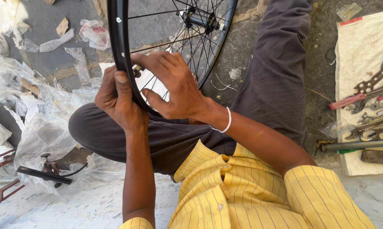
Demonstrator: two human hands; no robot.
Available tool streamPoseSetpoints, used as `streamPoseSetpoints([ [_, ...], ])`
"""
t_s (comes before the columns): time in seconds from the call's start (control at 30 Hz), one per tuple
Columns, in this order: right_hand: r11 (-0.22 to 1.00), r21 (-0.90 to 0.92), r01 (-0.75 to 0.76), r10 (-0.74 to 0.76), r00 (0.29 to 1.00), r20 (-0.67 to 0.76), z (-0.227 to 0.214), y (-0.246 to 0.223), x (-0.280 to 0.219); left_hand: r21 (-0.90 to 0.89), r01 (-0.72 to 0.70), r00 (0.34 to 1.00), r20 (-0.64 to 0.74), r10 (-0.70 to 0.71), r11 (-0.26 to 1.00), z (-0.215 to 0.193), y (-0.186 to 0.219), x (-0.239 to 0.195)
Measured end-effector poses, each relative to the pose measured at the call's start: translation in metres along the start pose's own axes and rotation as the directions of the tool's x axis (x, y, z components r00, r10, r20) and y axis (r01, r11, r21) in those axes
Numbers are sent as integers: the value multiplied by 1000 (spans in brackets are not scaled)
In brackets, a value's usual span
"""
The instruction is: The person sits on the ground and works on a bicycle wheel, using a small tool to tighten or adjust the spokes. They rotate the wheel to access different sections and continue the process methodically.
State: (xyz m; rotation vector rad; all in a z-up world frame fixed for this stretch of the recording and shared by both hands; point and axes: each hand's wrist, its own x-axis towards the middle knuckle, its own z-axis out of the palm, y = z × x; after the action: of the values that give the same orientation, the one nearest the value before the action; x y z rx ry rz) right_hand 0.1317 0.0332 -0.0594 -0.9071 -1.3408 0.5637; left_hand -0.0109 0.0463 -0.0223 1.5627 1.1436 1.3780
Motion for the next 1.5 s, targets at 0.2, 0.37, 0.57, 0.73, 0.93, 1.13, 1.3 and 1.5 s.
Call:
streamPoseSetpoints([
  [0.2,998,-48,-35,34,999,-26,10,2,-15,50,-26,1000,0,26,998,1,7,-3],
  [0.37,992,11,-128,127,962,-241,16,-7,-35,47,112,991,71,-115,993,-1,21,8],
  [0.57,953,-202,-225,222,974,-37,-7,-4,-34,-5,64,998,-9,-64,998,-18,10,-17],
  [0.73,908,197,-369,283,889,359,-5,-6,-12,-20,72,994,-85,-74,997,-32,1,-33],
  [0.93,778,387,-495,357,855,376,1,-13,-5,26,137,986,-95,-134,990,-33,6,-34],
  [1.13,898,43,-438,393,842,369,18,-18,-2,51,130,990,-59,-127,990,-32,9,-24],
  [1.3,864,144,-483,415,844,340,16,-13,-7,53,155,986,-64,-152,986,-29,8,-26],
  [1.5,761,494,-420,272,898,345,5,0,-11,93,109,993,-53,-104,990,-29,9,-23],
])
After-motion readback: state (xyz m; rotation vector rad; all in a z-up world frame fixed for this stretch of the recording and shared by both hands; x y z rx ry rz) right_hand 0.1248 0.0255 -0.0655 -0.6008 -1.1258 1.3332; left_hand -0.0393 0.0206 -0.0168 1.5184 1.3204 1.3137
